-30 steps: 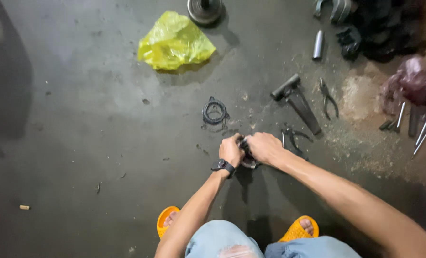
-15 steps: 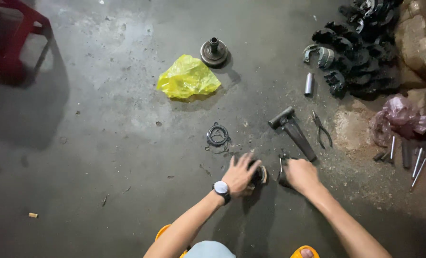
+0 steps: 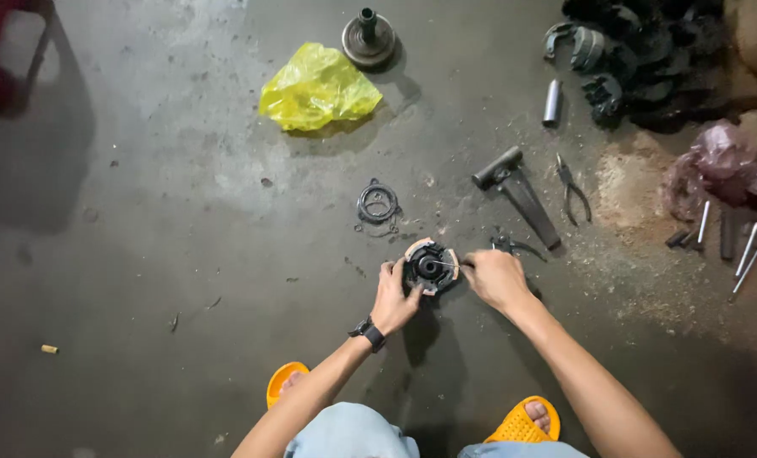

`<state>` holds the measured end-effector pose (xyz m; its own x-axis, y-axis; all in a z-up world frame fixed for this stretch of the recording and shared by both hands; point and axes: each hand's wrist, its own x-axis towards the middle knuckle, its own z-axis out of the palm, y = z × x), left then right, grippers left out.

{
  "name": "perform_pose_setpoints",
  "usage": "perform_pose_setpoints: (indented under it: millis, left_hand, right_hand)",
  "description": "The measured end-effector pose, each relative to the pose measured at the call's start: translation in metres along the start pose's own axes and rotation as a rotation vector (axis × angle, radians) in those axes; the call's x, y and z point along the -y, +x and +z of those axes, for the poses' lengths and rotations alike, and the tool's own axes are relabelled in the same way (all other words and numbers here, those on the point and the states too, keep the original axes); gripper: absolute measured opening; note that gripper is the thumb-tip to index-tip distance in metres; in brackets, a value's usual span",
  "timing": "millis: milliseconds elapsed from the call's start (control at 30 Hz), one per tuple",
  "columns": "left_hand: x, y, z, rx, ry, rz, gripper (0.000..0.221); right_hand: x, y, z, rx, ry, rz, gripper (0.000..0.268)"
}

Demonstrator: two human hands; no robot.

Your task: Assembling and repairing motorcycle centrifugal clutch components on the floor of a workshop.

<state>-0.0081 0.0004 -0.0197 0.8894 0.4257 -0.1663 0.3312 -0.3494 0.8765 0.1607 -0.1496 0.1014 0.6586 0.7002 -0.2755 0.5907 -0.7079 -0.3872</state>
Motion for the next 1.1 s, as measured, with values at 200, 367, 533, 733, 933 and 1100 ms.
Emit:
perform_pose_setpoints:
  millis: [200,367,533,733,933,1100]
  left_hand:
    - [0.007,-0.004,-0.001,-0.048,-0.056,0.018,0.065]
    - [0.000,-0.005,-0.007,-0.035,-0.078,-0.007,0.063]
    - [0.001,-0.006,-0.006,-0.038,-0.093,0.000,0.063]
    - [-0.005,-0.005,-0.006,-0.041,-0.124,-0.046,0.062]
    - [-0.005,-0.004,-0.001,-0.026,-0.185,-0.106,0.062]
    - [0.017,0.000,0.007,-0.071,-0.079,0.011,0.054]
  right_hand:
    - [0.017,0.032,0.028,0.183,-0.179,0.036,0.017]
    - [0.018,0.044,0.048,0.164,-0.244,-0.036,0.014]
    - [0.025,0.034,0.046,0.182,-0.221,-0.014,0.013]
    - [0.012,-0.004,0.082,0.089,0.276,0.303,0.019]
    - [0.024,-0.030,0.091,-0.124,0.446,0.316,0.017]
    - [0.037,-0.028,0.068,-0.133,0.232,0.198,0.021]
